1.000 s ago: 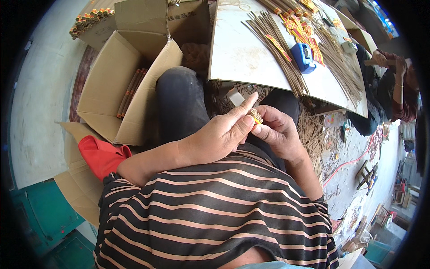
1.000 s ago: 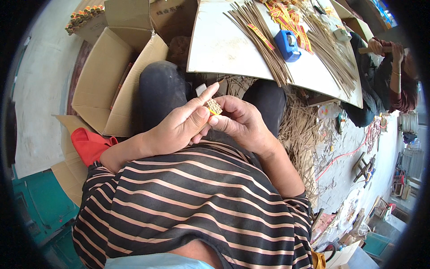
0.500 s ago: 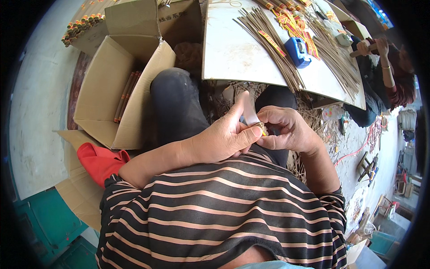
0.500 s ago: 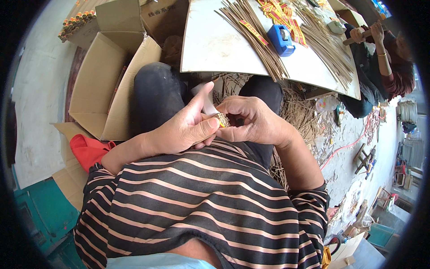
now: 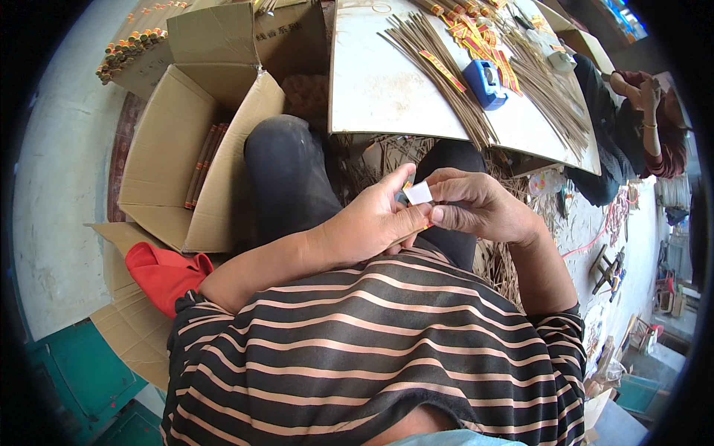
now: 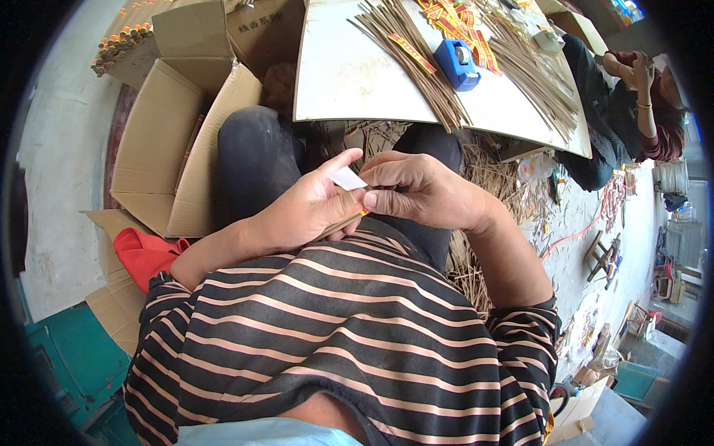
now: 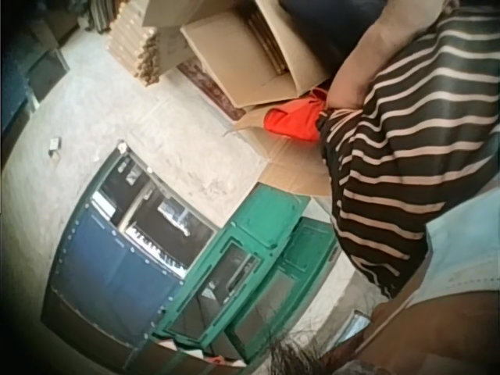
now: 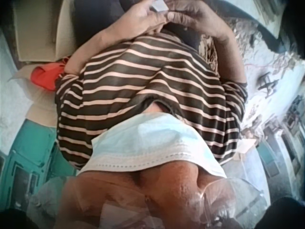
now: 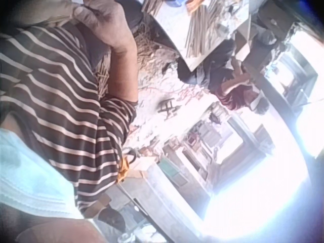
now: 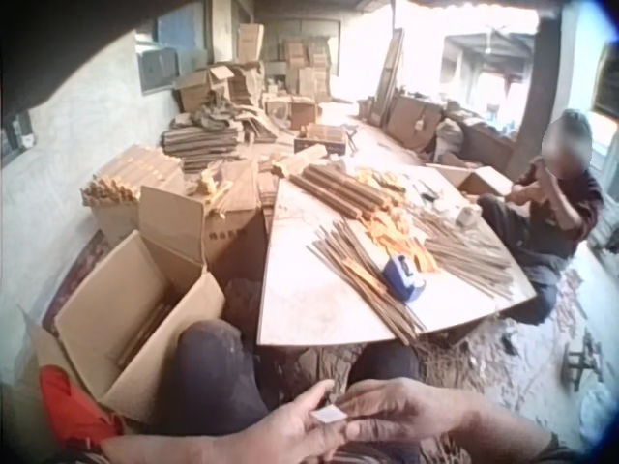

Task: The person gathers thin wooden sticks into bundles, wraps the ends with small colorful paper labels, and places the finished bundles into a cardboard box. The person repeats this process multiple times while seated at a low table.

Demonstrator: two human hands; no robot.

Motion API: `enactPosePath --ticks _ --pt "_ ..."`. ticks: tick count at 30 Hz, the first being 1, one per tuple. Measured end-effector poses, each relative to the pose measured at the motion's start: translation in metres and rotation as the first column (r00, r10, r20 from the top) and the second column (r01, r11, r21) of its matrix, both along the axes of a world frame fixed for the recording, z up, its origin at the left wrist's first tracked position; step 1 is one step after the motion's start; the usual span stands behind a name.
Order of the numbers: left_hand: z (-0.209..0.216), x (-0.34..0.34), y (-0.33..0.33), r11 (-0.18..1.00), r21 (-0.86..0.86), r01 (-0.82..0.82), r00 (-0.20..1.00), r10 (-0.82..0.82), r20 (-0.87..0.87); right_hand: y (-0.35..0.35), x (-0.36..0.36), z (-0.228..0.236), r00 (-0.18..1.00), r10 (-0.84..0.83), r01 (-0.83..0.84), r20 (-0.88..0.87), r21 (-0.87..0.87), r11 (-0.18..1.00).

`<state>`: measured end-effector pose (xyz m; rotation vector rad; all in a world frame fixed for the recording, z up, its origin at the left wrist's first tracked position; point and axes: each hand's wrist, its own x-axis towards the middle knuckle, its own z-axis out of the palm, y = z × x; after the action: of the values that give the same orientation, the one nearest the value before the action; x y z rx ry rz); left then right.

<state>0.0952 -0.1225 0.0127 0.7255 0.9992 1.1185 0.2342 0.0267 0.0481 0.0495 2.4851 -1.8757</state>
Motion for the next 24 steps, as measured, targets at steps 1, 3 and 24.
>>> enactPosePath --ticks 1,3,24 --pt "0.000 -0.001 0.000 1.000 -0.006 0.022 0.999 -0.022 0.024 -0.001 0.000 0.000 1.000 -0.017 0.017 0.007 -0.001 1.000" --pt "0.000 -0.005 -0.001 0.997 -0.018 0.069 0.995 -0.067 0.070 -0.003 0.000 0.000 0.998 -0.054 0.054 0.019 -0.004 0.999" --pt "0.008 -0.010 -0.007 0.997 -0.063 0.041 0.993 -0.034 0.118 -0.020 -0.003 0.012 0.883 0.144 0.229 -0.447 0.677 0.699"
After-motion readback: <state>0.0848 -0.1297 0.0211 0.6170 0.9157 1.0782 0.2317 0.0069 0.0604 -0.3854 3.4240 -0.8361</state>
